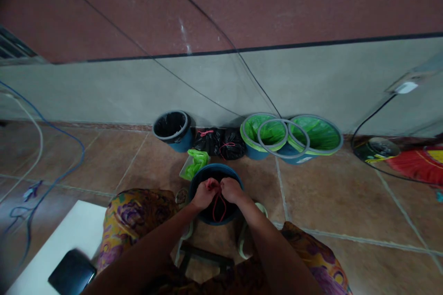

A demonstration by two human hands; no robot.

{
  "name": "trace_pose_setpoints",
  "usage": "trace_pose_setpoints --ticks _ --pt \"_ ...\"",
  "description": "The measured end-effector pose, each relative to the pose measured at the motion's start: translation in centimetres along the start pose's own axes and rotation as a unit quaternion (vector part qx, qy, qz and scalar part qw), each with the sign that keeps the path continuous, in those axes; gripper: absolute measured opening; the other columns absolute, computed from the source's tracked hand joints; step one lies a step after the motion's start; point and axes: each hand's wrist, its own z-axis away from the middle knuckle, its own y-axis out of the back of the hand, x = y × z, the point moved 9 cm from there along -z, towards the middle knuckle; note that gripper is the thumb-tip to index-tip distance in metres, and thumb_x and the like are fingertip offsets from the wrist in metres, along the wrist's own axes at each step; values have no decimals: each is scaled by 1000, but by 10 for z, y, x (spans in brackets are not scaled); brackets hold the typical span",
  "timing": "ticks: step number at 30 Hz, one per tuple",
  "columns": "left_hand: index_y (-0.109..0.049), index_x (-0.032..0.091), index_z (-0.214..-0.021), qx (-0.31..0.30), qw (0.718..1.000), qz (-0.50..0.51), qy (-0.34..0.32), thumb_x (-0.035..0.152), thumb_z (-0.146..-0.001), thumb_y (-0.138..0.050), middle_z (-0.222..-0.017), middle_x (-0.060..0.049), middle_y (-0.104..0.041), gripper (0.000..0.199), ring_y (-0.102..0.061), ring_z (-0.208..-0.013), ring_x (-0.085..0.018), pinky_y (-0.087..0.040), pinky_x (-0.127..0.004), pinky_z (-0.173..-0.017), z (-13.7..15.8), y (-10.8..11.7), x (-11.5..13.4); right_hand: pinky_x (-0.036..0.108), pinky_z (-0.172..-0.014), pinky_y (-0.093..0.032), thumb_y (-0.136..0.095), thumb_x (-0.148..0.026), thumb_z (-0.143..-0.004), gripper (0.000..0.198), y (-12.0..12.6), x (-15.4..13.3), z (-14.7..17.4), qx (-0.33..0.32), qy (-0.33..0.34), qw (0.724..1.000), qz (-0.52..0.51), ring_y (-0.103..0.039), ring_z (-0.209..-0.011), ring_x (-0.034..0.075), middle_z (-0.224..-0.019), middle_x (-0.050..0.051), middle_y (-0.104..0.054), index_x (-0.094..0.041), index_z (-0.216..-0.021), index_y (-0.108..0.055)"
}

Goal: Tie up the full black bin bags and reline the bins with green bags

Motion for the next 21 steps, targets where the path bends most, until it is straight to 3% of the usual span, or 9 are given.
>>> trace_pose_setpoints --ticks 4,8,13,16,18,21 --pt "-58 20 -75 -14 999 28 -8 9 -72 -54 -71 3 -58 12 -53 -69 -13 -43 -25 -69 0 -2 2 19 -60 -45 -38 -17 -95 30 -4 10 -3 -21 -35 995 -91 -65 -65 11 -73 5 -70 -16 -94 -68" --pt "-57 20 -76 -23 999 33 -13 11 -74 -54 -71 3 -56 10 -51 -67 -12 -42 -24 -66 1 -3 5 17 -51 -46 -37 -16 -95 26 -19 18 -4 -79 -76 972 -206 -61 -56 10 -67 2 -65 -16 -92 -63" --pt "-56 19 -76 -36 999 35 -12 13 -75 -53 -70 3 -55 7 -50 -65 -12 -40 -24 -63 0 -6 2 16 -51 -47 -40 -14 -94 21 -23 18 -3 -89 -90 964 -234 -59 -54 9 -64 0 -62 -16 -89 -60" --pt "-56 19 -75 -37 998 39 -17 13 -74 -54 -72 2 -56 7 -51 -68 -12 -42 -24 -66 -1 -6 1 20 -57 -48 -38 -15 -94 23 -16 15 -1 -72 -77 981 -161 -62 -60 11 -72 4 -66 -15 -91 -61" --pt "-56 19 -75 -40 998 36 -22 12 -72 -55 -73 2 -57 8 -52 -70 -13 -43 -25 -69 -2 -6 1 22 -66 -47 -40 -14 -93 23 -5 8 -1 -32 -32 997 -60 -66 -74 14 -84 9 -70 -15 -92 -63" --pt "-57 19 -74 -45 998 38 -26 12 -71 -56 -73 1 -58 8 -52 -72 -13 -43 -25 -71 -3 -6 3 26 -78 -44 -44 -12 -91 22 9 -5 2 23 40 996 73 -66 -94 20 -99 14 -71 -14 -98 -65"
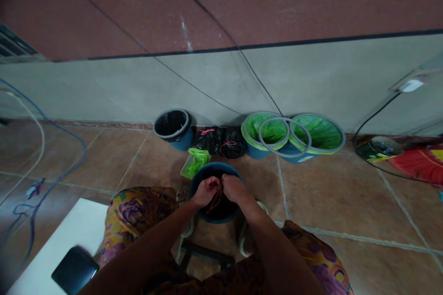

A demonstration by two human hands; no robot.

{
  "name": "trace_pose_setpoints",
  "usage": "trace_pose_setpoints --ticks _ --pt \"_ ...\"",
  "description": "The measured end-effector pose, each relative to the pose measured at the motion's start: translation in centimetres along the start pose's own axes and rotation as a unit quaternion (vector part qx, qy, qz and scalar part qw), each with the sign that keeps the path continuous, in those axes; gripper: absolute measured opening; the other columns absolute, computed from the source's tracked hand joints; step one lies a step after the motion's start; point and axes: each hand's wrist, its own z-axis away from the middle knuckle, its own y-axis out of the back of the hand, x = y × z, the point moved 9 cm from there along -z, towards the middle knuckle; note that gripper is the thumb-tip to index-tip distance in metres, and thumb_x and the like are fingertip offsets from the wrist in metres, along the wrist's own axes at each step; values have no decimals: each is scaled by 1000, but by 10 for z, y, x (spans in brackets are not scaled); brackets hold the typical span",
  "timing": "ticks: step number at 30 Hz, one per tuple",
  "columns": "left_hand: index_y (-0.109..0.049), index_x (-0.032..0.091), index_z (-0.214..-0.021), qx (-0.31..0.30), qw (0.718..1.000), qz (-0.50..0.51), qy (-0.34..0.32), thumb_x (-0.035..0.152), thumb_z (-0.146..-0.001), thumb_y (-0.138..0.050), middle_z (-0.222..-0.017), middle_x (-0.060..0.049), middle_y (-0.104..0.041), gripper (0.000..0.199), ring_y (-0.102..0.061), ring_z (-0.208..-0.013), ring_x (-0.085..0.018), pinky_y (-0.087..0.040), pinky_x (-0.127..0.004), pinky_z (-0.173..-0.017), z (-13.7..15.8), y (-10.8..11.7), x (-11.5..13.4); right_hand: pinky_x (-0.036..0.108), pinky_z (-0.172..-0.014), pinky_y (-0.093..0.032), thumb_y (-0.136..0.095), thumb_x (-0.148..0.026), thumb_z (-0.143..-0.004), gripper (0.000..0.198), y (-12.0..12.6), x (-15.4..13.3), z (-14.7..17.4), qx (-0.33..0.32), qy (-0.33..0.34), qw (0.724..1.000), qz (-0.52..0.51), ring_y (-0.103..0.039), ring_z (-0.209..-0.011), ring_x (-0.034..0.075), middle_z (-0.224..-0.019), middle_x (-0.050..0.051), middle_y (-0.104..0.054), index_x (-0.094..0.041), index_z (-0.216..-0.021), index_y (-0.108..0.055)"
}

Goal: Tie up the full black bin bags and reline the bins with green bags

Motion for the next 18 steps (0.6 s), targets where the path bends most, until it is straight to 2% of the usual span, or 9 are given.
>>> trace_pose_setpoints --ticks 2,6,9,12,18 --pt "-57 18 -74 5 1000 7 8 12 -71 -56 -71 2 -57 8 -52 -70 -12 -43 -25 -69 0 2 0 27 -80 -43 -43 -11 -91 25 6 1 1 12 2 1000 12 -66 -97 21 -102 14 -71 -14 -104 -64" --pt "-56 18 -74 19 999 20 26 12 -70 -57 -68 3 -55 7 -50 -65 -11 -42 -23 -63 1 6 -1 25 -79 -43 -38 -11 -93 30 12 11 0 6 -27 997 -69 -66 -92 17 -100 12 -72 -13 -103 -66" --pt "-55 18 -75 18 999 36 24 13 -71 -57 -69 4 -55 7 -50 -64 -10 -42 -23 -64 1 5 -3 23 -73 -43 -40 -18 -95 29 8 8 0 -21 -23 994 -103 -66 -81 14 -90 7 -73 -14 -98 -68" --pt "-56 18 -77 17 999 37 19 13 -73 -57 -69 3 -56 6 -50 -63 -10 -42 -23 -63 -1 5 -8 23 -71 -43 -45 -20 -93 25 1 4 1 -42 -22 992 -120 -66 -81 14 -87 6 -73 -15 -94 -69" --pt "-60 16 -75 15 1000 -2 19 16 -73 -61 -70 2 -60 3 -53 -64 -10 -44 -23 -65 -5 5 -16 27 -80 -41 -47 -16 -91 22 8 -1 2 12 17 999 26 -65 -100 20 -104 10 -72 -16 -100 -67"
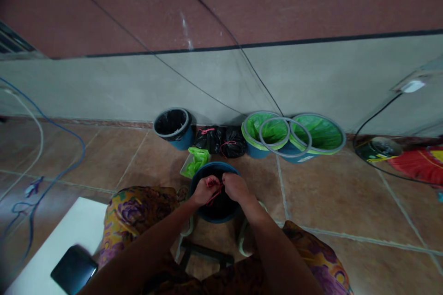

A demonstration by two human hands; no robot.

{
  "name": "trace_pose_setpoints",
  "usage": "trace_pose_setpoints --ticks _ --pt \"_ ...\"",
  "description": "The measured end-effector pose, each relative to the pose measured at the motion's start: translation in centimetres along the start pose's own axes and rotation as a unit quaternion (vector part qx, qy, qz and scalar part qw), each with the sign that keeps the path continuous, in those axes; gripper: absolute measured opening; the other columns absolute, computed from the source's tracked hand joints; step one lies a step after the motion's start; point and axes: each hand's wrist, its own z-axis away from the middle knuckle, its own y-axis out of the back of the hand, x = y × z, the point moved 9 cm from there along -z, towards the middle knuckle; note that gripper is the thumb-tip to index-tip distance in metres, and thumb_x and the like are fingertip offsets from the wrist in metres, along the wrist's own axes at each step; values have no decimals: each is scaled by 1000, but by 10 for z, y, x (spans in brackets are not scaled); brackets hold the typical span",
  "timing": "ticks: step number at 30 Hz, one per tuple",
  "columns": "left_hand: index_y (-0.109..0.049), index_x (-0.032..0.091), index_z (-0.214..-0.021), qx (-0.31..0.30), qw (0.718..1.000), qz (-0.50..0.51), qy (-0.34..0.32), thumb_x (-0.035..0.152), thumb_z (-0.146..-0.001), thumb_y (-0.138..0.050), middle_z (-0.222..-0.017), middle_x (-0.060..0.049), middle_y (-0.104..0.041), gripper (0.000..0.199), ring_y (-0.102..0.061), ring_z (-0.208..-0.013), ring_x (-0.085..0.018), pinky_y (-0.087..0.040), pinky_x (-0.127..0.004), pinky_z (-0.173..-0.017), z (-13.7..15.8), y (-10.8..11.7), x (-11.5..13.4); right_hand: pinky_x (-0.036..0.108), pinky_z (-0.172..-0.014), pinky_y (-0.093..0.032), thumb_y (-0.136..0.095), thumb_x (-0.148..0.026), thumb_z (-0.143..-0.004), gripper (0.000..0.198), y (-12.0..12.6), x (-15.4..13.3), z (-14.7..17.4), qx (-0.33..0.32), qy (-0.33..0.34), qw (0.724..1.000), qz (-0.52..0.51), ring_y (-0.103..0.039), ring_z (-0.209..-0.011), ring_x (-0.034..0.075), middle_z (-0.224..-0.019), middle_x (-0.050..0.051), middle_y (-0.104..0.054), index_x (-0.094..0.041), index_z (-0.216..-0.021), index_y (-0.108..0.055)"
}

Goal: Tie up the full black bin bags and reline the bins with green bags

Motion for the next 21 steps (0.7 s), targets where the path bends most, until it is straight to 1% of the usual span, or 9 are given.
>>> trace_pose_setpoints --ticks 3,6,9,14,21 --pt "-61 16 -75 2 1000 -4 9 17 -72 -61 -70 2 -61 3 -54 -64 -10 -45 -23 -65 -1 1 1 27 -80 -42 -42 -14 -93 25 -2 -2 2 -8 11 999 53 -65 -99 20 -106 11 -70 -17 -105 -64" --pt "-62 16 -73 19 999 -22 15 17 -72 -61 -69 1 -62 2 -55 -64 -11 -45 -23 -65 1 7 4 28 -79 -43 -42 -10 -90 26 -1 -1 4 -16 -1 997 79 -66 -99 21 -106 12 -70 -16 -105 -62" --pt "-62 16 -71 33 998 -38 28 19 -72 -61 -66 1 -61 3 -53 -60 -10 -43 -22 -60 6 14 7 29 -77 -44 -41 -5 -87 29 3 1 6 -13 -22 996 86 -67 -100 23 -106 14 -70 -14 -105 -62" --pt "-62 17 -70 36 997 -52 39 16 -70 -59 -62 3 -60 3 -51 -57 -9 -39 -21 -56 12 22 7 31 -77 -47 -41 -3 -85 33 6 2 8 -9 -43 995 91 -68 -101 25 -104 16 -70 -12 -109 -62" --pt "-60 16 -67 12 998 -27 50 10 -64 -56 -59 4 -56 8 -48 -54 -8 -38 -21 -54 16 21 -4 32 -79 -50 -39 -5 -88 33 2 1 8 -11 -60 993 97 -67 -103 26 -110 17 -68 -10 -114 -59"
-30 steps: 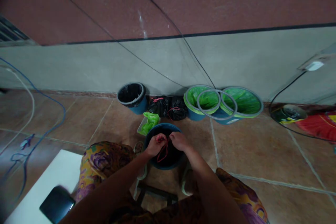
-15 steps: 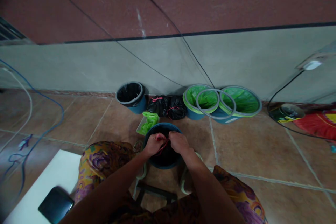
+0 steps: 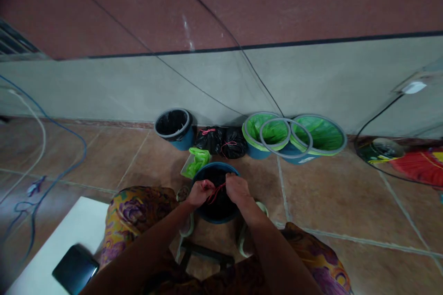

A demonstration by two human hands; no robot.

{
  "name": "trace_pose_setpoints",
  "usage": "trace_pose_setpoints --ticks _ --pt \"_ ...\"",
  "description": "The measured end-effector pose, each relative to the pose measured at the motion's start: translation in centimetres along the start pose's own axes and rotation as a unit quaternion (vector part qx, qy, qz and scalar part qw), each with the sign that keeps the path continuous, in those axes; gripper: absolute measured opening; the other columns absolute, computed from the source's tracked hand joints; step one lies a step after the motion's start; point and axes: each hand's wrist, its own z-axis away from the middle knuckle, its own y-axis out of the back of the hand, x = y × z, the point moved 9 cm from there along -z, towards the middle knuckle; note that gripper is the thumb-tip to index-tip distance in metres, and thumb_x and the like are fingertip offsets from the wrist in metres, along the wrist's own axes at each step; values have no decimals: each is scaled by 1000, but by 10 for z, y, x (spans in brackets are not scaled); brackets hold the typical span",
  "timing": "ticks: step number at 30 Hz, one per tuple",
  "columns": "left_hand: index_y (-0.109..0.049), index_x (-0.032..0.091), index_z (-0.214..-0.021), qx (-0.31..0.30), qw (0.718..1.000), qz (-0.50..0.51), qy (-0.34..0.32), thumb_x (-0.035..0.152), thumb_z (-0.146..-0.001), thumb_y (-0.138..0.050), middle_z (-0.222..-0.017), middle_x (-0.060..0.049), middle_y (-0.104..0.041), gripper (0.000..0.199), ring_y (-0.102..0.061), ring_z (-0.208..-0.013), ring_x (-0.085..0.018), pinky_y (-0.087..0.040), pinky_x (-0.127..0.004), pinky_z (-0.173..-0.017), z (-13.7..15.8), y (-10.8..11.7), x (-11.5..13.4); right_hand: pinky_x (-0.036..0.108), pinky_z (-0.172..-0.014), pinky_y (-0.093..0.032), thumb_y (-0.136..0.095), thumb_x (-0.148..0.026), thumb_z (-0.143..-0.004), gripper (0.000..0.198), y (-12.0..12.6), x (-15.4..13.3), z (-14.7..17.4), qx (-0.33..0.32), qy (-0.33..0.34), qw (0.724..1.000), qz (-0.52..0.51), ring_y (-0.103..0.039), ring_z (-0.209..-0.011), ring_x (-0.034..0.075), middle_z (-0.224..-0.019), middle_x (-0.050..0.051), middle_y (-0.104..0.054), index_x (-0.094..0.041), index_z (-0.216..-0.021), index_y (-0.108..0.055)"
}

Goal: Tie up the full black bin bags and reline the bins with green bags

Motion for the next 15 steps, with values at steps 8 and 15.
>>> trace_pose_setpoints --ticks 8,15 --pt "-63 16 -79 17 1000 -8 -16 10 -69 -58 -68 3 -60 13 -54 -64 -10 -44 -22 -64 2 4 -3 27 -87 -44 -42 -15 -93 28 -16 2 -11 6 29 991 -127 -65 -105 20 -109 11 -70 -14 -116 -59" --pt "-69 17 -98 -62 992 -86 72 40 -84 -56 -56 5 -56 29 -50 -48 -11 -37 -22 -51 3 -19 -6 26 -82 -42 -46 -14 -90 24 -29 -11 -12 -7 61 990 -130 -66 -97 19 -100 9 -74 -16 -96 -70"
